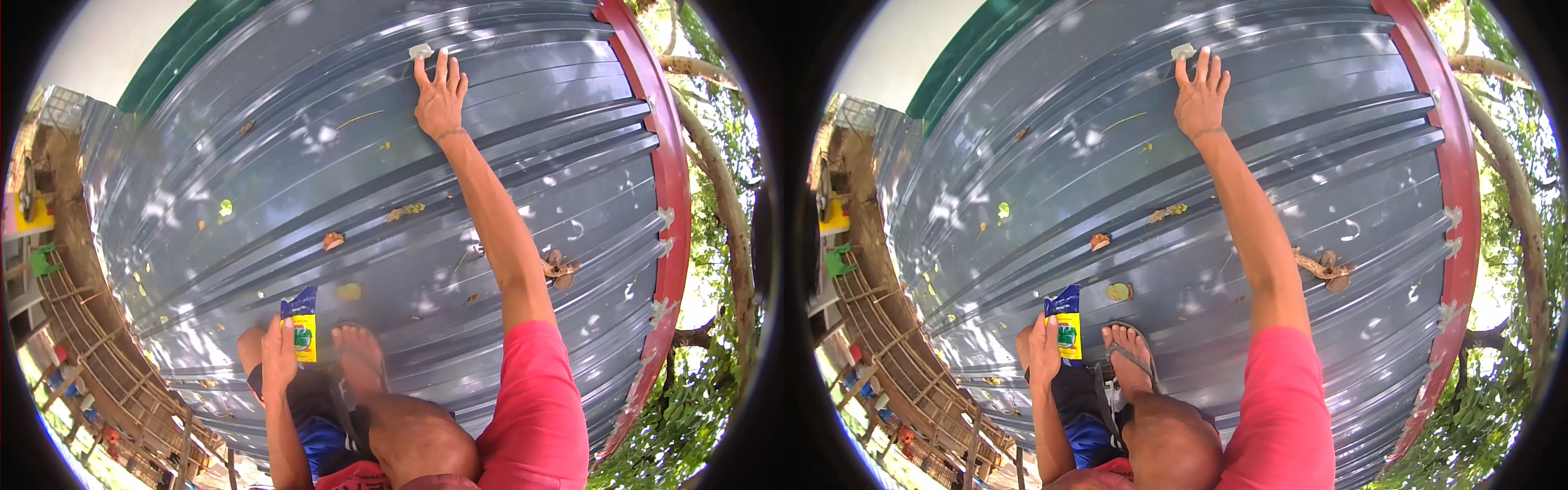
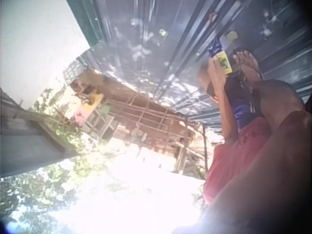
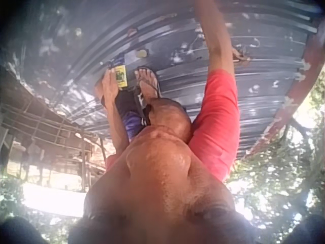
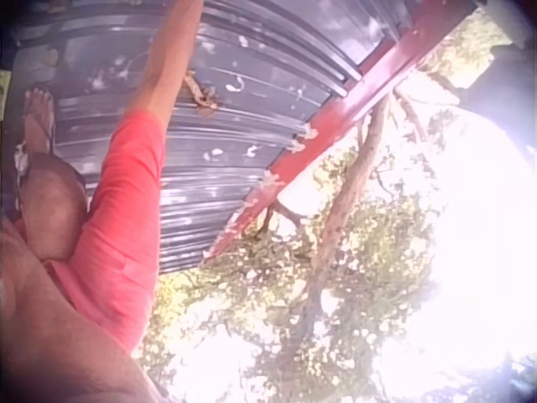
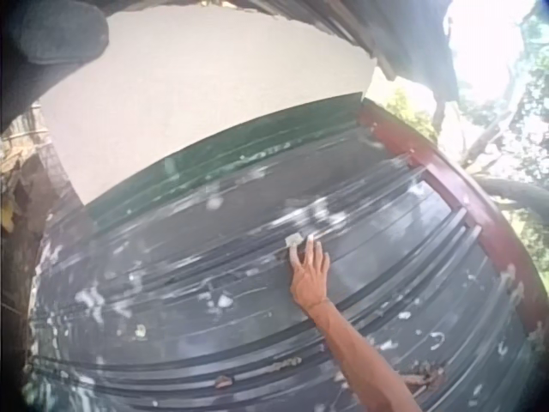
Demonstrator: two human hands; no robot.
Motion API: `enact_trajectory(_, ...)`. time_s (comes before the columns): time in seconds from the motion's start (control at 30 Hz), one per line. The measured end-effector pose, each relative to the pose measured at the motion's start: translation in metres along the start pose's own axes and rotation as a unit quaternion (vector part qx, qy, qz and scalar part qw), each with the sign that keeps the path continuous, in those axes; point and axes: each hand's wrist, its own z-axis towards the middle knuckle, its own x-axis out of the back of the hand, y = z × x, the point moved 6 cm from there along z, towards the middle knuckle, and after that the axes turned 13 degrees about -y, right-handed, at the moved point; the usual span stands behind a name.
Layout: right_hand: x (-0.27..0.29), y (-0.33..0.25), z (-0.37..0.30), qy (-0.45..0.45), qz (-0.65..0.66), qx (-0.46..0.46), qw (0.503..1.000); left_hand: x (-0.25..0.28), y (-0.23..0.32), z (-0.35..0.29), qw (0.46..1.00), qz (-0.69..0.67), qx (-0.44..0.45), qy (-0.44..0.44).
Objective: The person applies sealant from a pouch onto screw heads and seams on a corrugated metal roof, smoothing the substance with their finger.
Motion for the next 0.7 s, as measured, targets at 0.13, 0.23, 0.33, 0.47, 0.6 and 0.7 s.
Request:
enact_trajectory(0.13, 0.017, -0.003, 0.003, 0.005, 0.043, 0.008, 0.999, 0.001, -0.008, -0.001, 1.0, -0.018, -0.003, 0.002)
enact_trajectory(0.23, 0.023, 0.008, 0.014, 0.02, 0.01, -0.012, 1.0, 0.002, -0.007, -0.001, 0.999, -0.035, -0.014, 0.011)
enact_trajectory(0.33, 0.029, 0.017, 0.019, 0.038, -0.063, 0.043, 0.996, 0.003, 0.001, 0.0, 1.0, 0.027, 0.0, 0.0)
enact_trajectory(0.47, 0.031, 0.018, 0.015, 0.039, -0.08, 0.043, 0.995, 0.004, -0.015, 0.0, 1.0, -0.024, 0.004, 0.009)
enact_trajectory(0.6, 0.018, 0.008, 0.004, 0.051, -0.023, 0.034, 0.998, 0.003, -0.015, 0.001, 0.999, -0.035, 0.006, 0.003)
enact_trajectory(0.7, 0.007, -0.003, 0.003, 0.028, -0.039, 0.025, 0.999, 0.002, -0.013, 0.001, 0.999, -0.03, 0.011, 0.0)
